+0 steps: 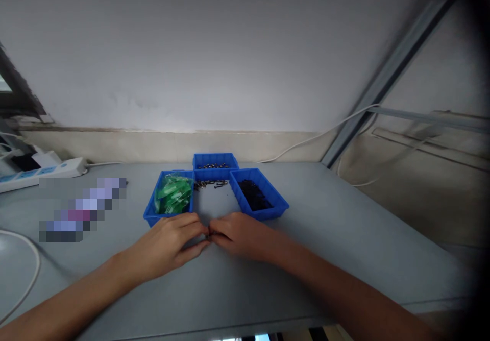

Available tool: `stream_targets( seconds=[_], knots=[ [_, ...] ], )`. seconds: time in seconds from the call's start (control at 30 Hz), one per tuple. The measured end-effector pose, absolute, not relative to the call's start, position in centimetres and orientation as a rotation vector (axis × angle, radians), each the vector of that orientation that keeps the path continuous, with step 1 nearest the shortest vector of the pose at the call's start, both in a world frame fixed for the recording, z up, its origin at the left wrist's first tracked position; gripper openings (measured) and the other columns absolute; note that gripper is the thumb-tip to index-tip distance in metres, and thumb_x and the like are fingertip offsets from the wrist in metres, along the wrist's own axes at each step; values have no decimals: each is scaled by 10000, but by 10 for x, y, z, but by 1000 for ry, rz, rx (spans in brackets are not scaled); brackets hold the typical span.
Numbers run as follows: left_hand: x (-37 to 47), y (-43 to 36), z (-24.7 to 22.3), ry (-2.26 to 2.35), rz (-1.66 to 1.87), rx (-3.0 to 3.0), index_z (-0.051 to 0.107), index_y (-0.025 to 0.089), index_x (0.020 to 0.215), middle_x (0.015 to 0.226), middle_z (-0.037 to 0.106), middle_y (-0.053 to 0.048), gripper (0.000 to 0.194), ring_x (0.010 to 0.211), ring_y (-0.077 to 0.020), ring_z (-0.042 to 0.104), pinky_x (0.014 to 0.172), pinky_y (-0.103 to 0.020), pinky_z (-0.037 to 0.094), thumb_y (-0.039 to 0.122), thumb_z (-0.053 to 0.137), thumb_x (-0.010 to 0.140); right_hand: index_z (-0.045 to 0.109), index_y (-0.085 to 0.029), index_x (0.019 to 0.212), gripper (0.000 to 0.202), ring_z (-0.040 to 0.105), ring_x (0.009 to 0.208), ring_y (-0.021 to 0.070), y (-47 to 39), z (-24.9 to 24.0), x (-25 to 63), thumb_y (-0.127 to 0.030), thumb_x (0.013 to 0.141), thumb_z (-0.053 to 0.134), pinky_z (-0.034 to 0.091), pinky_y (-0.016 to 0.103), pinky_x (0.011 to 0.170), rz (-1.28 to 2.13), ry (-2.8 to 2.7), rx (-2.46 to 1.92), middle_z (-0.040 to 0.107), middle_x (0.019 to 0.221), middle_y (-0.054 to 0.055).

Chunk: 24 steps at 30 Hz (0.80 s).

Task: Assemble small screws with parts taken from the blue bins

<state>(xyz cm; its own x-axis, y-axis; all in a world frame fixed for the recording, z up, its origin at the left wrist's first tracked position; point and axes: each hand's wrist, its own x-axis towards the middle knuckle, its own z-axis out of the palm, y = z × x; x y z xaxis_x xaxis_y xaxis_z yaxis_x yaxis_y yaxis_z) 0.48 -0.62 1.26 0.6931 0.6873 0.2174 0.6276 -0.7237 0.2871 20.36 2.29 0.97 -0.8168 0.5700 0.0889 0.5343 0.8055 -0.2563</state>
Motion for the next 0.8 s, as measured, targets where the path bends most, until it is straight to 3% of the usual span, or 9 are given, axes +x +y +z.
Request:
stream_targets(
  seconds=[0.27,0.53,0.8],
  knots=[
    [7,-7,14,1302,265,2700,549,174,806,659,590,-1,199,574,-134,569,497,-220,364,282,400,884,564,-162,769,130,524,629,122,24,18,208,-233,830,474,313,225,566,256,-2814,-848,601,696,9],
    [13,-10,2,1173,155,2721,562,177,849,784,648,-26,175,668,-171,618,545,-245,390,235,400,879,541,-166,688,199,475,573,114,19,11,205,-225,838,426,274,248,538,97,-2858,-565,573,631,4],
    [9,-7,7,1308,201,2706,555,175,840,655,612,-12,202,582,-162,596,495,-239,356,299,400,879,550,-167,724,97,496,594,112,20,22,208,-207,798,501,287,229,538,270,-2845,-864,590,666,3]
  ],
)
